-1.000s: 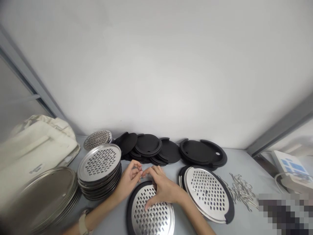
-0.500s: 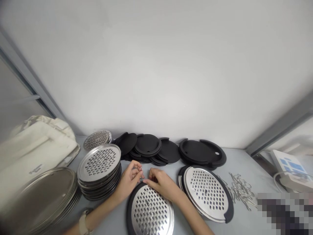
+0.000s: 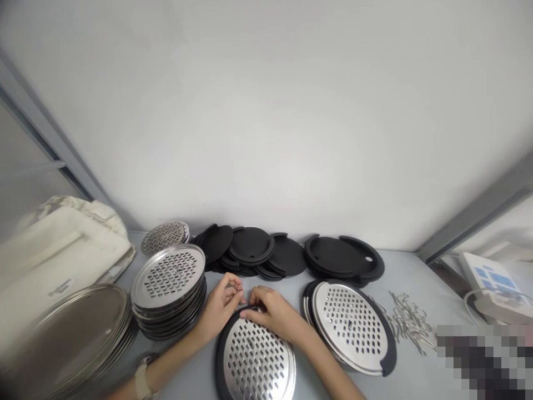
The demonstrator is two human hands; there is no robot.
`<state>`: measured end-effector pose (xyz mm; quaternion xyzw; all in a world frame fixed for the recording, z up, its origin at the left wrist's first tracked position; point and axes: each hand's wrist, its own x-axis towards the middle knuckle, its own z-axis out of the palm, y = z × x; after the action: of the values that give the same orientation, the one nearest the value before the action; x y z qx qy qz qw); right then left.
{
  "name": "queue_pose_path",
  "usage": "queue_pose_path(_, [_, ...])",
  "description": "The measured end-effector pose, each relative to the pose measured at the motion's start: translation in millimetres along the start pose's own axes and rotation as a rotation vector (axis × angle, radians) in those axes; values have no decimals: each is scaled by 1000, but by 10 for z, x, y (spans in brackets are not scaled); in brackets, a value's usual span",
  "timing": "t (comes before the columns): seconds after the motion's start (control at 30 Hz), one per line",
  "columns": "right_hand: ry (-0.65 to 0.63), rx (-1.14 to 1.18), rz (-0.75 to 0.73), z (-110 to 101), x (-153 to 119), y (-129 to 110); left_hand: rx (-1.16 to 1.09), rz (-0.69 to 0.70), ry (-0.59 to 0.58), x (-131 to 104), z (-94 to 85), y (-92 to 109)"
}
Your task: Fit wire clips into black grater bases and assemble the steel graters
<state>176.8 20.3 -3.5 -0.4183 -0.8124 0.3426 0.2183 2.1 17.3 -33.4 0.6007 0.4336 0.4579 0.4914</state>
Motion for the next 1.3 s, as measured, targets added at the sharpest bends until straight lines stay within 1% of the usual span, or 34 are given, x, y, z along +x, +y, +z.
queue_pose_path(0.2, [83,-48,35,39,5,38,31,14,5,-11,3,-39])
queue_pose_path(0.5, [191,-162,-9,78,26,24,56,14,20,-18,5,-74])
queue_pose_path(0.63, [185,-163,1,76,27,27,66,16,27,-16,7,-49])
queue_pose_path(0.77, [206,-155,31,89,29,54,14,-8,12,-14,16,-6])
queue_pose_path(0.83, [195,-160,41,89,30,54,7,-17,8,-15,20,8])
queue_pose_path(1.03, [178,-198,34,75,20,24,8,-11,15,-12,18,-12])
queue_pose_path(1.3, [157,-247,29,85,24,45,18,-9,19,-10,15,-7])
